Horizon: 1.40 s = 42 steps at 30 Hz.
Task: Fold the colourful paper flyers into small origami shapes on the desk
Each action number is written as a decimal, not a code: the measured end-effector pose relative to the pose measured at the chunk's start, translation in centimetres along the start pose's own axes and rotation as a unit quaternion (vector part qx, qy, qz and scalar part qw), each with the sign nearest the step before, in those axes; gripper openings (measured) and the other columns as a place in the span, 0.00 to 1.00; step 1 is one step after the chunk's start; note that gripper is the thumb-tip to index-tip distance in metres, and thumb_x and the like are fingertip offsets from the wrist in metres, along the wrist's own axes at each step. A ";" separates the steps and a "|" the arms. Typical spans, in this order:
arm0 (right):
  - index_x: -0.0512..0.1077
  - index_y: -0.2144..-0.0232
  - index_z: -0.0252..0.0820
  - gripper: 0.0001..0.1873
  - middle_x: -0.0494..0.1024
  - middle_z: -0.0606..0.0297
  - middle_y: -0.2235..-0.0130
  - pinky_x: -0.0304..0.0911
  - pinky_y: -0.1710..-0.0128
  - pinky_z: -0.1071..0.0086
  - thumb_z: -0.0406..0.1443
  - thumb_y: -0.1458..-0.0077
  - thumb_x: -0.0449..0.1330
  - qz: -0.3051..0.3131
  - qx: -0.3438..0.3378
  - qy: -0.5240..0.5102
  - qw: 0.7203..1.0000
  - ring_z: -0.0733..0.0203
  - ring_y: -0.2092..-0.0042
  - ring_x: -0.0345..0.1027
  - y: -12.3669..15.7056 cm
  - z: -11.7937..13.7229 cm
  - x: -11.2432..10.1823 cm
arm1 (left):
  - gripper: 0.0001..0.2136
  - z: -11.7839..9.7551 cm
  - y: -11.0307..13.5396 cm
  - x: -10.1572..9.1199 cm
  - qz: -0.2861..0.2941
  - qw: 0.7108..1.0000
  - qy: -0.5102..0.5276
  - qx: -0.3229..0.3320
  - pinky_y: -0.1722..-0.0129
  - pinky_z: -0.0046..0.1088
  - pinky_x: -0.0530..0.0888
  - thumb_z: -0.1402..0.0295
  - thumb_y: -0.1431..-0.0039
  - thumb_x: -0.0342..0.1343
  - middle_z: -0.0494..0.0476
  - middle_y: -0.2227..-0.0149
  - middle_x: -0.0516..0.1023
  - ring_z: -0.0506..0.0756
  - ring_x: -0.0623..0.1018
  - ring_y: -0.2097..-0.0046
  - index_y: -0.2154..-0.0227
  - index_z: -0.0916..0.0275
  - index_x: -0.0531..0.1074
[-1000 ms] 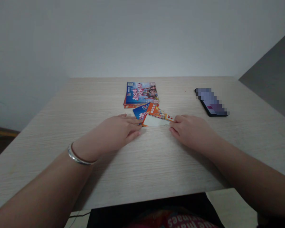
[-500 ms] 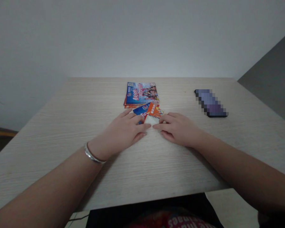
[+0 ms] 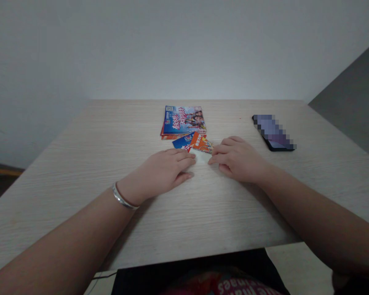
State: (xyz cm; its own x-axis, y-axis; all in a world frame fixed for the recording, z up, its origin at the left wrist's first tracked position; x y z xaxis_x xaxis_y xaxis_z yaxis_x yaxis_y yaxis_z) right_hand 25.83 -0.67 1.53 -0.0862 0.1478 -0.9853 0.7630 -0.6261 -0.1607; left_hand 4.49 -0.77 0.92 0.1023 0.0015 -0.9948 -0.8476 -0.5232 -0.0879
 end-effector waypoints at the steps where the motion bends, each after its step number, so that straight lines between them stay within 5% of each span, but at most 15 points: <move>1: 0.79 0.60 0.49 0.12 0.80 0.65 0.59 0.52 0.55 0.60 0.32 0.42 0.57 0.001 0.004 -0.003 1.000 0.55 0.58 0.64 0.0 -0.1 -0.1 | 0.18 0.0 0.0 0.0 0.003 1.000 0.003 -0.002 0.44 0.40 0.70 0.59 0.30 0.45 0.62 0.44 0.73 0.60 0.73 0.44 0.46 0.63 0.68; 33: 0.82 0.67 0.47 0.14 0.84 0.66 0.61 0.62 0.54 0.59 0.29 0.45 0.56 0.089 0.031 -0.034 0.995 0.56 0.60 0.74 2.7 -3.6 -1.8 | 0.17 0.1 0.3 0.0 0.014 1.000 -0.005 0.000 0.44 0.39 0.69 0.60 0.30 0.43 0.63 0.45 0.72 0.60 0.72 0.45 0.46 0.64 0.68; 42: 0.81 0.68 0.43 0.15 0.84 0.63 0.61 0.66 0.59 0.62 0.28 0.46 0.54 0.045 0.093 -0.011 0.995 0.55 0.61 0.76 2.6 -3.2 -2.1 | 0.19 -0.1 -0.1 0.3 -0.001 0.999 -0.023 0.026 0.47 0.40 0.69 0.56 0.30 0.43 0.62 0.47 0.71 0.61 0.70 0.47 0.44 0.59 0.68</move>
State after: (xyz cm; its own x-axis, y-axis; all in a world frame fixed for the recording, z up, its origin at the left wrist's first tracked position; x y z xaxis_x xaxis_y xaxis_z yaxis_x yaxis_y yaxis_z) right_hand 30.04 -0.20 3.37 -0.0387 0.0683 -0.9969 0.6369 -0.7671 -0.0773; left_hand 4.63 -0.83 0.62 0.0809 0.0424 -0.9958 -0.8736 -0.4781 -0.0913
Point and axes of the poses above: each hand's wrist, its own y-axis away from the middle knuckle, its own x-axis out of the palm, z = x × y, the point moved 3 cm from there along -y, towards the middle knuckle
